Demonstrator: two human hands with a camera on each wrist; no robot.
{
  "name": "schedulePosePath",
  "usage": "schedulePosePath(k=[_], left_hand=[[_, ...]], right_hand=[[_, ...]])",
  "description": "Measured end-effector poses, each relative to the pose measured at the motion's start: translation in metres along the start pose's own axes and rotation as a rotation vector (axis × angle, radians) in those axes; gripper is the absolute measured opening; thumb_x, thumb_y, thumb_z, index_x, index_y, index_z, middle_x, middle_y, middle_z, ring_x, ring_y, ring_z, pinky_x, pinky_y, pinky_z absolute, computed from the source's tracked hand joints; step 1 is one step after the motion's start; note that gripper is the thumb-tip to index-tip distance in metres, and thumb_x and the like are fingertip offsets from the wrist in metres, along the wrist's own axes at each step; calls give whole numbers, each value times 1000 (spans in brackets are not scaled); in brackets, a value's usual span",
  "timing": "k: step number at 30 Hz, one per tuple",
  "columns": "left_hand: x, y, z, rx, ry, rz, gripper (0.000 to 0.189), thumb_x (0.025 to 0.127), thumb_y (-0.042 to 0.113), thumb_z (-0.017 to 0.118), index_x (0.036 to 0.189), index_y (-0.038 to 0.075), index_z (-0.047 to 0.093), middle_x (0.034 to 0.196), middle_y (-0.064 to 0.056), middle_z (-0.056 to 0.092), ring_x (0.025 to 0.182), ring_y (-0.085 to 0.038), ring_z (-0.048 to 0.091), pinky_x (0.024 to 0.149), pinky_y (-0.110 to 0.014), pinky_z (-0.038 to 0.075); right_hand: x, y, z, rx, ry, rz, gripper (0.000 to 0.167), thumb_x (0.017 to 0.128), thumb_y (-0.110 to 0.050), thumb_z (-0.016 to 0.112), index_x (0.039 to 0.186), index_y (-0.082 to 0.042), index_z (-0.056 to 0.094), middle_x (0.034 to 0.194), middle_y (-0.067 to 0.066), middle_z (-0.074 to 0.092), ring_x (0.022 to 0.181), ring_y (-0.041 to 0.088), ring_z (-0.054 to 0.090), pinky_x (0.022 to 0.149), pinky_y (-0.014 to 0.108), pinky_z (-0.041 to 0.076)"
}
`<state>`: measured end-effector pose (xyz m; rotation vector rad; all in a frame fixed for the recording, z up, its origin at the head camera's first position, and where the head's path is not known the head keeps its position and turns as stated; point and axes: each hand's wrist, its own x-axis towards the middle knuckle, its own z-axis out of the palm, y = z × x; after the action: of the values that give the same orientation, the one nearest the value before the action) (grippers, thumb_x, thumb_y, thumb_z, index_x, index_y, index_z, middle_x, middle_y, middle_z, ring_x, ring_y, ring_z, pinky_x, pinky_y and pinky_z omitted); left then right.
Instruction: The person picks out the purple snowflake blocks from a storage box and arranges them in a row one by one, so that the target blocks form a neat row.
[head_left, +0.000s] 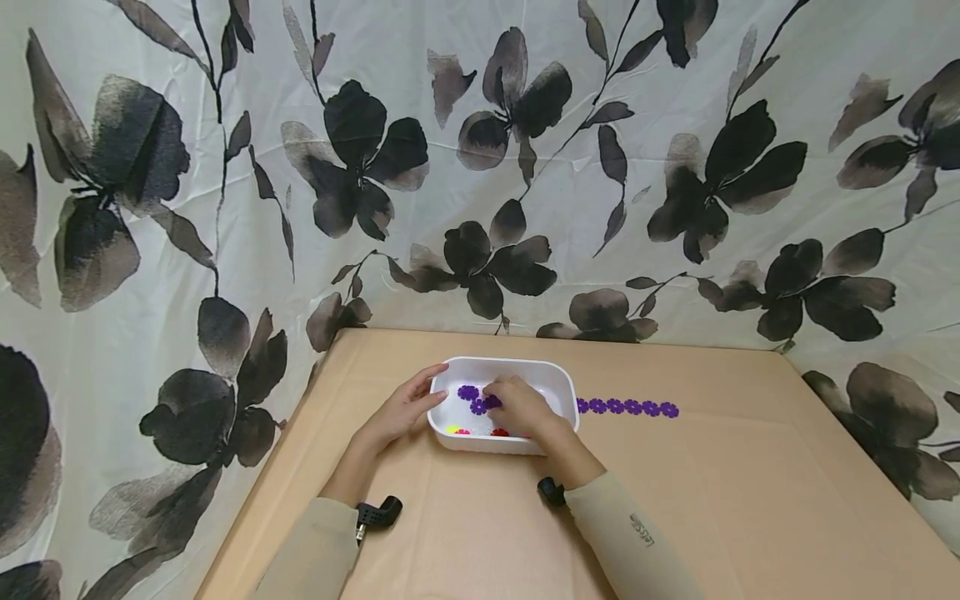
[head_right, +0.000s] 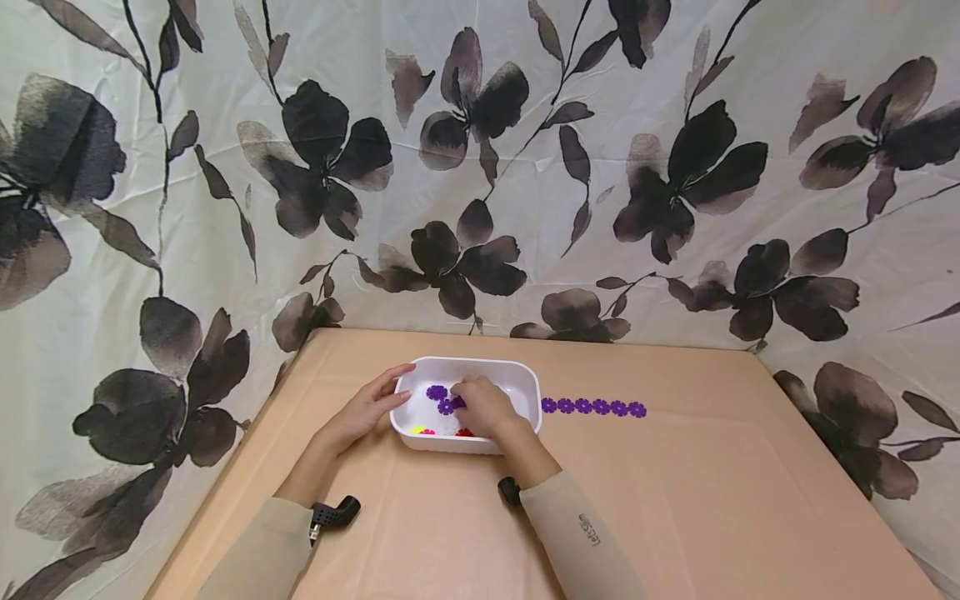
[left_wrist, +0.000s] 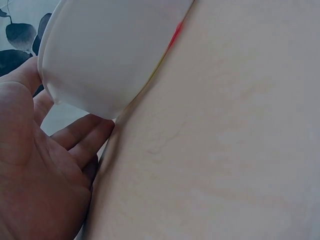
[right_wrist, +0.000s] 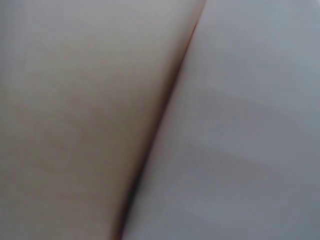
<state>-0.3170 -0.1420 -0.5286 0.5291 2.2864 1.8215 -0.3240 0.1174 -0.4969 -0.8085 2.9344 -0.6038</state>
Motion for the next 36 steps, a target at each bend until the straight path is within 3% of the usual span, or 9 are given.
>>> schedulePosePath(k=[7, 12, 22, 30, 36], left_hand=[[0, -1, 1, 3, 7, -6, 57, 106, 33, 62, 159, 26, 41, 173, -5, 26, 160, -38, 21, 127, -55, 23], [0, -1, 1, 6, 9, -10, 59, 106, 35, 62, 160, 26, 41, 173, -6, 26, 159, -38, 22, 127, -54, 24], [-1, 0, 1, 10, 12, -3, 58, 106, 34, 62, 159, 25, 41, 172, -6, 28, 159, -38, 23, 128, -53, 22], [0, 1, 1, 4, 18, 19, 57, 106, 28, 62, 159, 21, 42, 172, -7, 28, 159, -38, 22, 128, -54, 23], [0, 1, 1, 6, 20, 16, 57, 106, 29, 63, 159, 22, 43, 172, -7, 28, 159, -38, 23, 128, -53, 24]], right_hand=[[0, 0, 1, -3, 26, 22, 28, 92, -4, 74, 119, -9, 77, 106, 5, 70, 102, 21, 60, 98, 42, 55], [0, 0, 1, 15, 17, 45, 30, 89, -1, 74, 117, -10, 77, 102, 5, 70, 94, 19, 59, 95, 43, 55], [-1, 0, 2, 9, 37, 77, 27, 89, -8, 77, 116, -10, 75, 104, 6, 69, 95, 20, 61, 91, 42, 55], [-2, -2, 0, 23, 50, 50, 14, 86, -2, 77, 97, -11, 73, 94, 4, 65, 85, 18, 56, 84, 37, 53], [-2, 0, -1, 98, 70, 36, 13, 85, 2, 76, 89, -9, 71, 88, 2, 62, 83, 19, 54, 78, 33, 49]])
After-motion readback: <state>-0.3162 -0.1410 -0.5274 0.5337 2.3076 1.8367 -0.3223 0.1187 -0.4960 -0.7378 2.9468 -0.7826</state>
